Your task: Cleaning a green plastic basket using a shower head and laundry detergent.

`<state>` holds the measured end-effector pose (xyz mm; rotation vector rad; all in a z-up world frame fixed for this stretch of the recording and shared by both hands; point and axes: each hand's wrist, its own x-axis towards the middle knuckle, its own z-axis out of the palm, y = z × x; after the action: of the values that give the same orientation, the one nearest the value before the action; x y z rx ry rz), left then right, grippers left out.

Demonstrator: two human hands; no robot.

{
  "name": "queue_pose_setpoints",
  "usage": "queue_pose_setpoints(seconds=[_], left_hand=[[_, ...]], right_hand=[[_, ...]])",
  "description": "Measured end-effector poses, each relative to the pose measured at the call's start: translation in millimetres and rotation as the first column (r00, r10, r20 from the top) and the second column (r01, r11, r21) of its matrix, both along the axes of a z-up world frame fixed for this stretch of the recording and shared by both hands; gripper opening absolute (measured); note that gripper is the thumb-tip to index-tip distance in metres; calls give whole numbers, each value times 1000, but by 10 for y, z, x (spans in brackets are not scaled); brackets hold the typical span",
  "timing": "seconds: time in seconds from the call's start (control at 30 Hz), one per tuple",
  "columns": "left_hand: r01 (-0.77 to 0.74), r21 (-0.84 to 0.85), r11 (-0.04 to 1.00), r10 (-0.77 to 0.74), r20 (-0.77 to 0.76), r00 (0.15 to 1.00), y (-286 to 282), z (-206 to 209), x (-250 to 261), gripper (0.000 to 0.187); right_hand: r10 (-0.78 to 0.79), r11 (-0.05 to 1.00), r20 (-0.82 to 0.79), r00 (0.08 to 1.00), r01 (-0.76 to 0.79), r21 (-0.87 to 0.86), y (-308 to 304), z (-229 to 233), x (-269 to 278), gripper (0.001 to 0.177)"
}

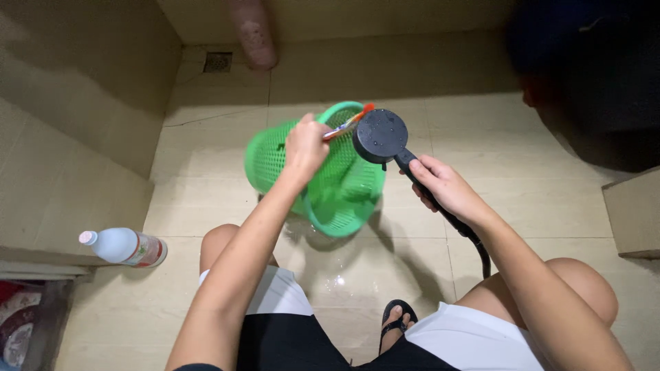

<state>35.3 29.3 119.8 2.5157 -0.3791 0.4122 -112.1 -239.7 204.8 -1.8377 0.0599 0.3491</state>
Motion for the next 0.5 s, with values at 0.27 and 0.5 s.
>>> queue_pose_setpoints(seconds=[0.27,0.5], left_hand=[[-99,409,907,5,223,975,98,111,157,9],[-76,325,943,-38,328,944,261,586,-76,8]], right_hand=[[-151,987,-105,983,155,31,-3,-207,171,43],[-331,940,-55,942,335,73,62,-779,401,33]])
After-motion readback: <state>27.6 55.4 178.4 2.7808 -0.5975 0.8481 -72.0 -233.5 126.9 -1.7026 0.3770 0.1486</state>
